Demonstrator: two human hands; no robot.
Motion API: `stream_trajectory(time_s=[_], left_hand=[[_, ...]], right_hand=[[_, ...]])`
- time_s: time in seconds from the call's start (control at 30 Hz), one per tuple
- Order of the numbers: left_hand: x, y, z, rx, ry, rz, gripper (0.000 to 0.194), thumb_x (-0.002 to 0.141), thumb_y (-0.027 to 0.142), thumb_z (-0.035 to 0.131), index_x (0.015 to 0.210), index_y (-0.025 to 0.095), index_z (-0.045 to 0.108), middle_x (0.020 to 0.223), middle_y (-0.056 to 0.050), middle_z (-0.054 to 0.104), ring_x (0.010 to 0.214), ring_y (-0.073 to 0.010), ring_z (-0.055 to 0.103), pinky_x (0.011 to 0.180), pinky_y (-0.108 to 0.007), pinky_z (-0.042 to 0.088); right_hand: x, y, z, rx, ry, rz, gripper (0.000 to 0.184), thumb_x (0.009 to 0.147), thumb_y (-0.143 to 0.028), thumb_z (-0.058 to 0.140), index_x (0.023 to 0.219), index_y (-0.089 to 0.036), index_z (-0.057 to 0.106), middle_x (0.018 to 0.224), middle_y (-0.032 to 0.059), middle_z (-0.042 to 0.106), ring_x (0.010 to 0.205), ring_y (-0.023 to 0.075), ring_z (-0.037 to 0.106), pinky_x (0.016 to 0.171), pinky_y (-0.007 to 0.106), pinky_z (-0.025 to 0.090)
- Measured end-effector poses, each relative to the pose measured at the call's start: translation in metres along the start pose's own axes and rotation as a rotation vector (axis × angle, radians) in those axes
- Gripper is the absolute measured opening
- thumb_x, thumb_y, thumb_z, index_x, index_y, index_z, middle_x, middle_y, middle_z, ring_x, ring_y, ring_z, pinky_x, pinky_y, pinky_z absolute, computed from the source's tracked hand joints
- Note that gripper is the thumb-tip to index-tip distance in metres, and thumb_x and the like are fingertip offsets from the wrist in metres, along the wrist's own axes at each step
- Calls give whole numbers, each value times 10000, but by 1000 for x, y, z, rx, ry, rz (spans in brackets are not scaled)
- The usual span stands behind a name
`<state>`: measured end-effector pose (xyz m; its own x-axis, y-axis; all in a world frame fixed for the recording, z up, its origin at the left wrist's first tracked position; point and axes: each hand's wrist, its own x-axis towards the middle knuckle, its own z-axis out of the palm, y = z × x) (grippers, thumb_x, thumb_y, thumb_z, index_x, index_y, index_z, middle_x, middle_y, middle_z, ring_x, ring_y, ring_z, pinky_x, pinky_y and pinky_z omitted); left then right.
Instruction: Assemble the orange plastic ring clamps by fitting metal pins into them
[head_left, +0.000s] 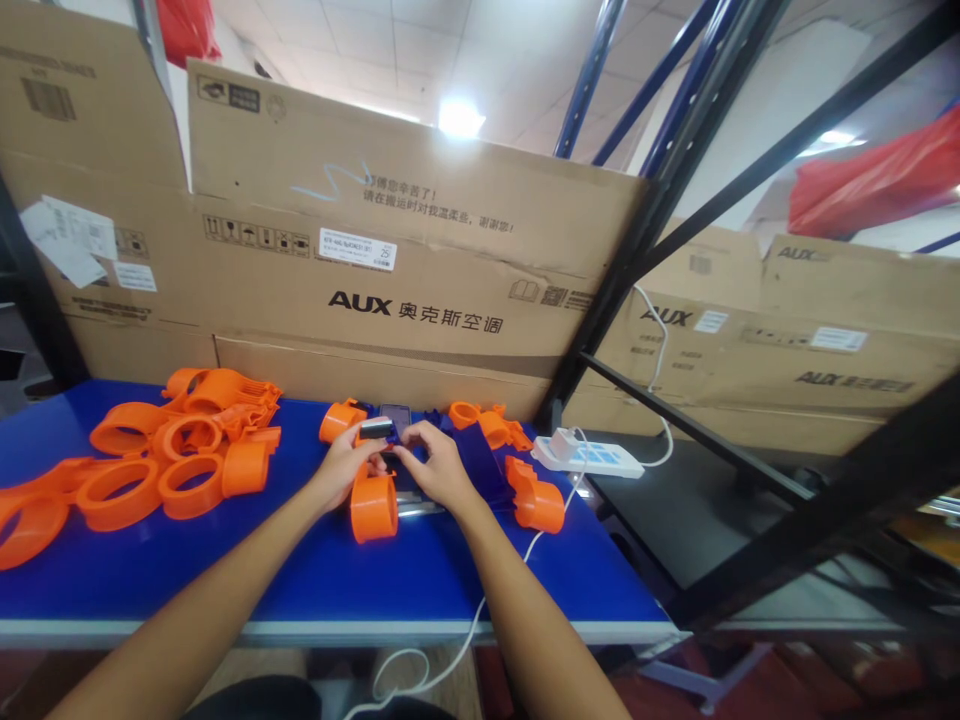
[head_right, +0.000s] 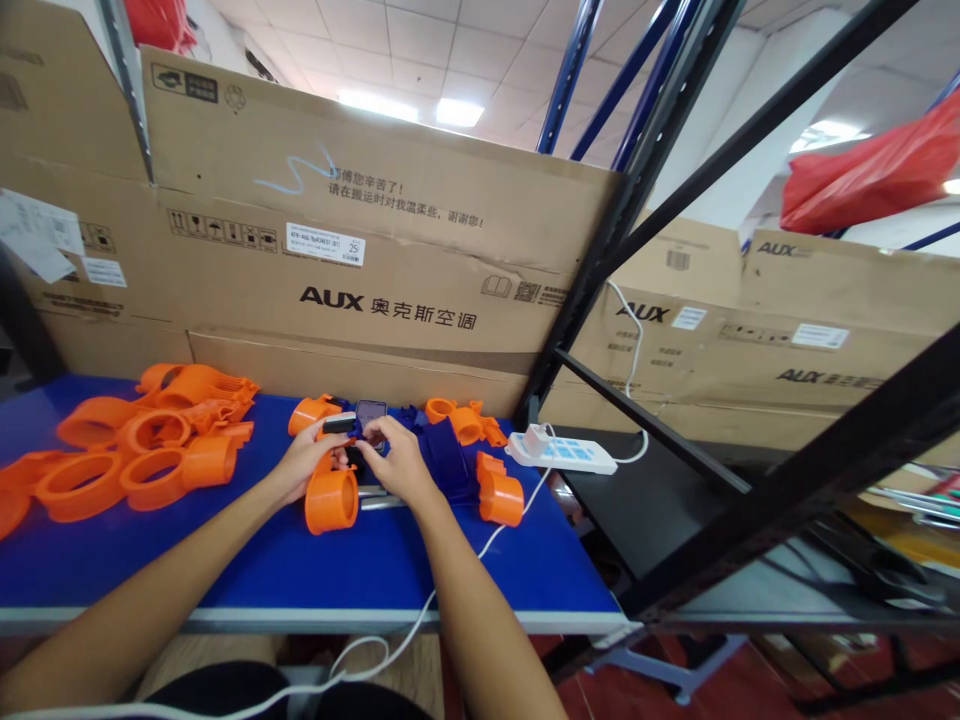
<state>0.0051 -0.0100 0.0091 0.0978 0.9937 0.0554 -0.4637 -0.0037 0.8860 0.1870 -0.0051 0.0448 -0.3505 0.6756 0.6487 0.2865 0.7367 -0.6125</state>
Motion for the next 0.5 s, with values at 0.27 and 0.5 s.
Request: stream_trajectory(time_s=[0.27,0.5], left_hand=[[0,-2,0,25,-17,5,718,737,248,807,1407,181,558,591,9,641,512,-136,620,565,-247,552],[-4,2,1,35,-102,-29,839,702,174,804,1479,210,487,620,14,652,504,-140,625,595,-279,558]], right_hand=[[-1,6,3,74,-39,50,181,839,-384,709,830,-231,613,825,26,627,776,195,575,742,318,487],[-1,4,0,205,-86,85,202,820,-393,691,781,-225,586,806,8,583,783,189,539,752,307,462]])
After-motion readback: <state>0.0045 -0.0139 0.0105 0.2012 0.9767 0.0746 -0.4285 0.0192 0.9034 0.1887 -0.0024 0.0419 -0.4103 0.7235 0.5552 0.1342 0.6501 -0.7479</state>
